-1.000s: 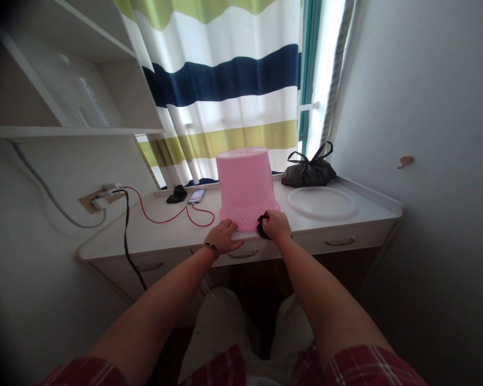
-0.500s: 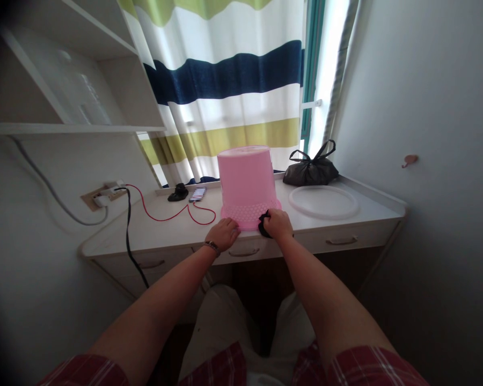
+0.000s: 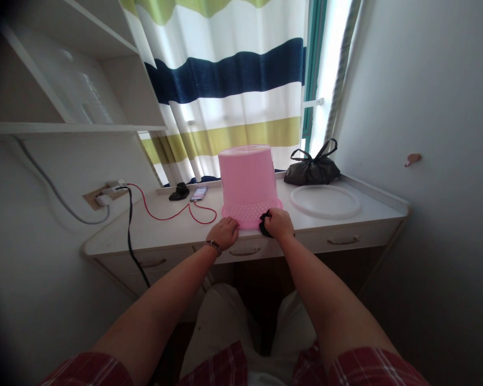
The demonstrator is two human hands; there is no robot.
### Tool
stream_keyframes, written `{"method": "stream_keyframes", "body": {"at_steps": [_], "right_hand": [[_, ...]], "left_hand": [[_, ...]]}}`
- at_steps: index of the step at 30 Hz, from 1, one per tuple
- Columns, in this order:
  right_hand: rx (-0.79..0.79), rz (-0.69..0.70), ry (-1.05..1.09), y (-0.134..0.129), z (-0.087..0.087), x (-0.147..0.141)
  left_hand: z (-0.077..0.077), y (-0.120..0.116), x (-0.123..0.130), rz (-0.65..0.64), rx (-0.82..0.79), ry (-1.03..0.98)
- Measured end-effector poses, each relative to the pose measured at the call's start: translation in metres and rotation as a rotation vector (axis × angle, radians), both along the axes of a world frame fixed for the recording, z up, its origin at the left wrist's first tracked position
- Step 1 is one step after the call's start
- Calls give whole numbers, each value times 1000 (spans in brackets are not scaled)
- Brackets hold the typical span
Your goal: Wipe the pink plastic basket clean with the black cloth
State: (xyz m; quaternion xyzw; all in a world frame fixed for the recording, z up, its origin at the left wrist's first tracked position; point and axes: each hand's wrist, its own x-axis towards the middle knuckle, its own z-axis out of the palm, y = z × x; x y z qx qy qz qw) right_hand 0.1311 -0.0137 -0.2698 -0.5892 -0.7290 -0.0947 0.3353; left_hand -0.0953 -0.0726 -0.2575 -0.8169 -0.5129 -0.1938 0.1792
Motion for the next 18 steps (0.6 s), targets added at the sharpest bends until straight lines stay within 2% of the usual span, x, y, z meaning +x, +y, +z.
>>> {"method": "stream_keyframes", "body": {"at_steps": [11, 18], "right_hand": [[15, 1, 8, 1, -2, 1], [40, -36, 36, -9, -3, -7]], "left_hand": [[-1, 2, -1, -25, 5, -10], [3, 2, -4, -14, -22, -31]]}}
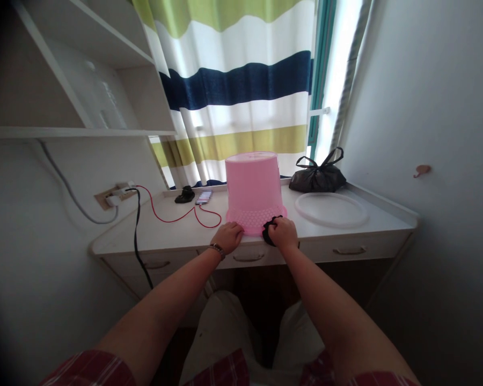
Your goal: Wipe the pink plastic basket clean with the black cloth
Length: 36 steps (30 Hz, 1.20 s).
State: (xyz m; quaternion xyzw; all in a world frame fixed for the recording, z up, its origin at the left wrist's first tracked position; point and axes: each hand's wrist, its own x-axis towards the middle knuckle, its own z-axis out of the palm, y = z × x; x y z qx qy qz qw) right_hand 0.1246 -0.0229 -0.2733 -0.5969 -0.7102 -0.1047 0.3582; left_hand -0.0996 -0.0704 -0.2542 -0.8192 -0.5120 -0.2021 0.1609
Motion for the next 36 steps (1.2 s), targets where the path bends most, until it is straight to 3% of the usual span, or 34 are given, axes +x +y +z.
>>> {"method": "stream_keyframes", "body": {"at_steps": [11, 17, 29, 36], "right_hand": [[28, 176, 15, -39, 2, -57], [68, 166, 39, -45, -2, -69], [59, 404, -60, -34, 2, -35], [-25, 284, -36, -3, 10, 9]], "left_hand": [[1, -1, -4, 15, 3, -26], [0, -1, -4, 11, 35, -14], [4, -4, -1, 48, 56, -54], [5, -3, 1, 40, 33, -74]]}}
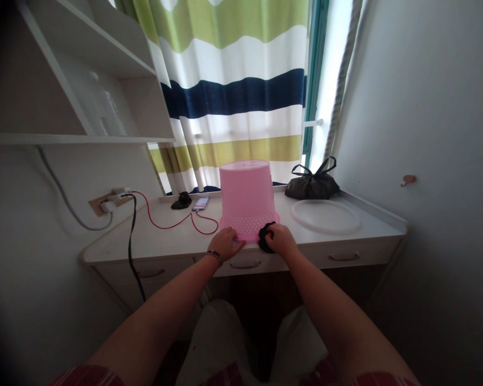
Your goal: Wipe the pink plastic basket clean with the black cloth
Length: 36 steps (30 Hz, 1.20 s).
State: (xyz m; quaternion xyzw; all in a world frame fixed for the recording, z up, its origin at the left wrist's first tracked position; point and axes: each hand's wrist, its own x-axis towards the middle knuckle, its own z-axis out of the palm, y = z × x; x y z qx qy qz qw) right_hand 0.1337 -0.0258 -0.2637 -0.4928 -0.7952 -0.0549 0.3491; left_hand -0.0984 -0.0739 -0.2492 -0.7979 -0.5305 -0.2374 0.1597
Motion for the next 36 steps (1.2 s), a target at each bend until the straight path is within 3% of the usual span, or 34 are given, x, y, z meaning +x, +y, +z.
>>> {"method": "stream_keyframes", "body": {"at_steps": [4, 12, 18, 28, 36], "right_hand": [[-39, -113, -1, 10, 0, 3], [-1, -240, -54, -1, -4, -14], [5, -206, -65, -11, 1, -27], [102, -73, 37, -46, -12, -76], [93, 3, 62, -48, -15, -74]], "left_hand": [[-1, 0, 0, 4, 6, 6], [-2, -4, 1, 20, 47, 41], [-2, -7, 0, 20, 54, 25], [-3, -7, -3, 9, 41, 48], [-5, -5, -5, 5, 17, 48]]}}
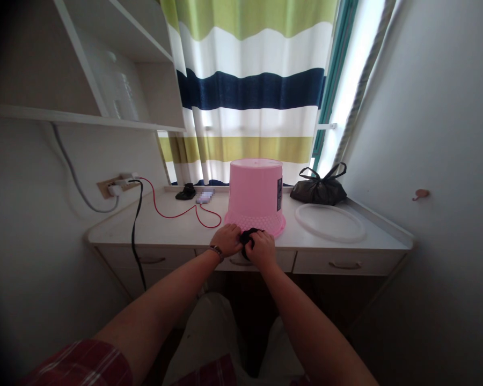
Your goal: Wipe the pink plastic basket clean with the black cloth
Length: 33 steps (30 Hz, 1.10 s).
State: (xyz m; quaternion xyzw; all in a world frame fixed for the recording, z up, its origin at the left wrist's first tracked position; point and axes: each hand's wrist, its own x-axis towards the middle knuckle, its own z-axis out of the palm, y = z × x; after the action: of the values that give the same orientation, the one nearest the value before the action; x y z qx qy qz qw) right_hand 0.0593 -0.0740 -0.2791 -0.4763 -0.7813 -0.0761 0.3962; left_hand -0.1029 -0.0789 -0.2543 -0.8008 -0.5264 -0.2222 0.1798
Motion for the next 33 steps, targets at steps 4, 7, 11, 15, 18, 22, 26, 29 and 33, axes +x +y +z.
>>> {"method": "stream_keyframes", "body": {"at_steps": [4, 7, 11, 15, 18, 22, 26, 29, 33], "right_hand": [[23, 85, -10, 3, -1, 8], [43, 135, -46, 6, 0, 20], [52, 89, -68, 20, 3, 49], [42, -14, -79, 35, 4, 70], [42, -83, -77, 35, 3, 68], [37, -171, -78, 23, 3, 55], [22, -192, -110, 13, 7, 48], [10, -189, -129, 9, 10, 46], [-1, -198, -140, 4, 12, 42]], "left_hand": [[-1, 1, 0, 14, 14, -14], [-1, 1, -1, 10, 28, -19], [1, 0, 0, 15, 42, -31], [4, -2, 1, 28, 26, -31], [4, -3, 1, 35, 23, -31], [3, -3, 1, 51, 20, -30], [2, -1, 2, 51, 12, -21], [1, -1, 2, 64, 0, -26], [1, -2, 2, 47, -7, -30]]}}
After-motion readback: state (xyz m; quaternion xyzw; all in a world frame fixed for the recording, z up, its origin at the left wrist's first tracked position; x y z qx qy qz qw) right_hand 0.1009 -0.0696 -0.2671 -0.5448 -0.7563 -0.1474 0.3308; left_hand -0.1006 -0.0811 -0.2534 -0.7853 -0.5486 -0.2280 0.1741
